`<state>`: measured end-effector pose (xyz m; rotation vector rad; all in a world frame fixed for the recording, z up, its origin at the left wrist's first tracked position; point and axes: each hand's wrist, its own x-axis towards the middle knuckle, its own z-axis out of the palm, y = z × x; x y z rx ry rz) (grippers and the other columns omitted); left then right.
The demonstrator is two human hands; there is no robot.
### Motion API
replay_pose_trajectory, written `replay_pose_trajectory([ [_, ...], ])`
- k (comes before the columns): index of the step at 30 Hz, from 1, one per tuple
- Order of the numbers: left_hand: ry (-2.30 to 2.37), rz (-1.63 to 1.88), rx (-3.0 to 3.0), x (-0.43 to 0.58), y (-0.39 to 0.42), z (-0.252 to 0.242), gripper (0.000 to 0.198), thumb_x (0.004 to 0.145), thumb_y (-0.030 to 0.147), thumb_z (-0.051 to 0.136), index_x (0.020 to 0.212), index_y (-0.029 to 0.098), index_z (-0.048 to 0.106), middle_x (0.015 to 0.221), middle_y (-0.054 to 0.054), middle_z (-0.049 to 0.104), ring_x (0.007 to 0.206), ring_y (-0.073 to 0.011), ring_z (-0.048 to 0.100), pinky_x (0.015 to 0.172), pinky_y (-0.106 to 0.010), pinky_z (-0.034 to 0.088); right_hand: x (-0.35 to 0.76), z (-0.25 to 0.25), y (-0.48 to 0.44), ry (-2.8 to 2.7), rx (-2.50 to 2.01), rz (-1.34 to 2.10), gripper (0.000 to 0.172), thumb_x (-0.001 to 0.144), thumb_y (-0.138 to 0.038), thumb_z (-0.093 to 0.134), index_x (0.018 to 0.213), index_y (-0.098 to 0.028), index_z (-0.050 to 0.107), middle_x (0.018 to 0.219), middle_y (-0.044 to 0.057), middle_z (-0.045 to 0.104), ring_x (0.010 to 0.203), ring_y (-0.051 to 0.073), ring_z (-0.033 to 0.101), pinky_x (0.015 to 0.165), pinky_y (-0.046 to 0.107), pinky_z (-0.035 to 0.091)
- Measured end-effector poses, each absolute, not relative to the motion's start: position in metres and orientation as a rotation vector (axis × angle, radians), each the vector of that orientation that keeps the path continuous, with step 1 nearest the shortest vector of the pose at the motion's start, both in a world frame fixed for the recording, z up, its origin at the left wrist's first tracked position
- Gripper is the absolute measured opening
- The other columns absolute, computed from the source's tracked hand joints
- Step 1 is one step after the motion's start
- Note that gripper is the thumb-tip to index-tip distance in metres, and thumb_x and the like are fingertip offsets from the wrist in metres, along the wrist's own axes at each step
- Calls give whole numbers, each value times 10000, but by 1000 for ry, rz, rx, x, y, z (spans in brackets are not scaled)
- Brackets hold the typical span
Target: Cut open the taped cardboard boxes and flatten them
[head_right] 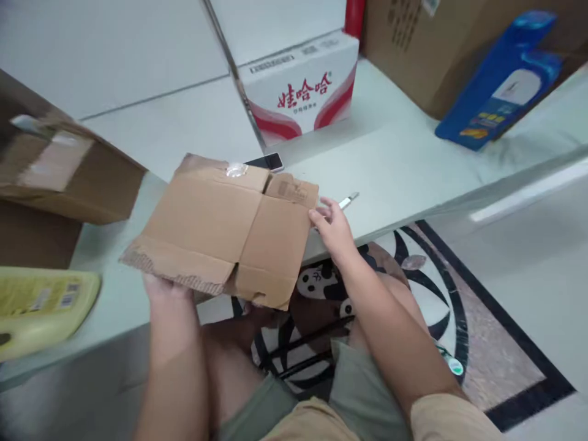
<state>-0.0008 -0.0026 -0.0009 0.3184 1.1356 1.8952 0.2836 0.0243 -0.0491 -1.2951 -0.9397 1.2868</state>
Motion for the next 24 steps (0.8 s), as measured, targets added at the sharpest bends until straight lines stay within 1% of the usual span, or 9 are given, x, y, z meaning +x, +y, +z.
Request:
replay_pose_trajectory([
  [3,1055,1903,393,-2,-9,-2,401,993,456,424,1157,206,692,1215,-79,749,1351,-245,567,1147,-384,447,279,-46,19,-958,-1155,1539,489,683,-587,720,975,-219,588,752,-2,602,577,109,480,500,232,355],
  [6,916,1878,540,-3,-17,-2,486,928,592,500,1205,231,672,1311,-66,708,1432,-278,485,1189,-430,406,275,-44,17,-887,-1106,1476,450,685,-550,755,932,-222,571,710,-33,565,513,75,389,454,217,298],
  [9,935,1888,575,-6,-18,-4,426,932,550,547,1179,229,677,1313,-56,708,1453,-260,460,1219,-418,370,272,-43,13,-943,-1042,1463,481,693,-592,764,939,-233,560,731,-38,584,485,65,379,433,221,309],
  [11,1001,1923,489,-9,-14,-7,343,966,475,522,1123,220,690,1249,-61,736,1426,-228,493,1208,-377,385,269,-42,8,-1098,-1011,1582,503,693,-637,758,907,-221,573,650,-50,565,449,64,377,423,226,307],
  [13,1023,1923,422,-14,-9,-10,327,975,457,504,1089,216,693,1202,-72,750,1384,-222,535,1175,-367,425,266,-38,2,-1321,-1001,1741,500,716,-670,727,815,-198,594,542,-50,534,431,74,412,433,229,318],
  [16,1064,1870,412,-19,-3,-15,272,914,438,599,1045,219,695,1137,-72,760,1276,-235,620,1093,-360,502,266,-27,-8,-1514,-1071,1837,560,737,-728,660,646,-182,577,439,-28,513,402,84,434,425,226,299],
  [20,1163,1702,311,-20,-2,-12,147,802,287,661,937,236,693,1074,-39,759,1033,-209,725,858,-317,603,294,-11,-20,-1289,-1368,1558,614,696,-784,650,542,-203,529,371,-10,489,349,90,389,400,236,286],
  [22,1186,1629,252,-20,-4,-7,129,777,267,644,889,227,693,1044,-33,756,919,-193,743,740,-290,606,323,-2,-24,-1147,-1558,1287,609,698,-770,660,495,-219,497,377,16,507,358,106,405,404,251,310],
  [24,1195,1593,220,-19,-5,-2,111,758,262,631,832,204,690,948,-33,751,806,-173,739,679,-272,596,356,8,-25,-1068,-1796,957,580,755,-704,644,464,-223,501,428,54,565,398,131,459,435,271,356],
])
